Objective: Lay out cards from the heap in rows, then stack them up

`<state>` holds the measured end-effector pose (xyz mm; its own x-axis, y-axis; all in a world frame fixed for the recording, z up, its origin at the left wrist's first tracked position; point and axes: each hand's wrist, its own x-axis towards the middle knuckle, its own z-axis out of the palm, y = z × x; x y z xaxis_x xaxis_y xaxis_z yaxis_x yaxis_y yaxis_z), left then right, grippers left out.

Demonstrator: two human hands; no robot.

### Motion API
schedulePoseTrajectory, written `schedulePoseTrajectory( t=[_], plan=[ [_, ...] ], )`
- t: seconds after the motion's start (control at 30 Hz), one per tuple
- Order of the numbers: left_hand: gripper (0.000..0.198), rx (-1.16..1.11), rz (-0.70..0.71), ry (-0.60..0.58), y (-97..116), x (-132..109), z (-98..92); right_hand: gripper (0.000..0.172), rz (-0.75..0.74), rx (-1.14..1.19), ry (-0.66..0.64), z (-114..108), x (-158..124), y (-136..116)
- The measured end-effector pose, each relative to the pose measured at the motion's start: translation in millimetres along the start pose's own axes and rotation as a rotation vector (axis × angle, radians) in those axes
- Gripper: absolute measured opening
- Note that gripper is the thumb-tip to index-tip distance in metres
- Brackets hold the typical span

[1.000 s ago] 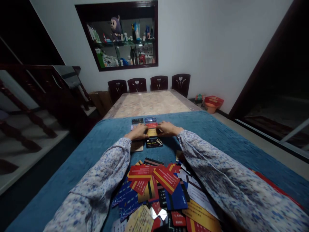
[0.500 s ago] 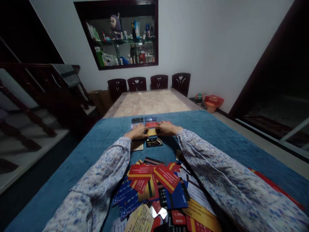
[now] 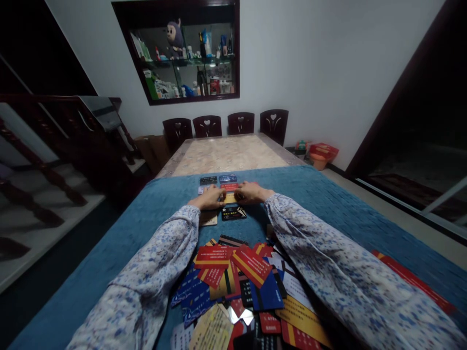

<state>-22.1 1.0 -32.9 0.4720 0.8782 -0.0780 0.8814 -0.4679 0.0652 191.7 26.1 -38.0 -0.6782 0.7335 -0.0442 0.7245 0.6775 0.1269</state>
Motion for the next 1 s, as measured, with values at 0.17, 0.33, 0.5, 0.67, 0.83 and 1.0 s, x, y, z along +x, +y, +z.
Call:
schedulePoseTrajectory(
  t=[0.17, 0.33, 0.5, 0.67, 0.83, 1.0],
  plan=[
    [0.023, 0.012, -0.007, 0.018, 2.8, -2.2, 1.2, 0.038, 0.000, 0.001, -0.007, -5.0, -3.7, -3.1],
    [0.020, 0.029, -0.001, 0.038, 3.4, -4.0, 4.7, 0.035, 0.028, 0.008, -0.001, -9.3, -9.9, -9.3],
    [0.018, 0.045, 0.016, 0.077, 2.1, -7.1, 6.9, 0.038, 0.054, -0.014, 0.040, -10.9, -16.9, -16.0],
    [0.025, 0.051, 0.046, 0.177, 4.7, -18.5, 8.4, 0.040, 0.030, -0.035, 0.067, -19.4, -28.2, -23.2],
    [0.035, 0.024, 0.123, 0.273, 11.0, -46.2, 10.1, 0.037, 0.000, -0.032, 0.106, -28.1, -48.2, -37.9],
    [0.033, -0.008, 0.166, 0.345, 21.7, -88.7, 15.6, 0.032, -0.067, 0.022, 0.164, -22.1, -67.5, -54.5]
  ],
)
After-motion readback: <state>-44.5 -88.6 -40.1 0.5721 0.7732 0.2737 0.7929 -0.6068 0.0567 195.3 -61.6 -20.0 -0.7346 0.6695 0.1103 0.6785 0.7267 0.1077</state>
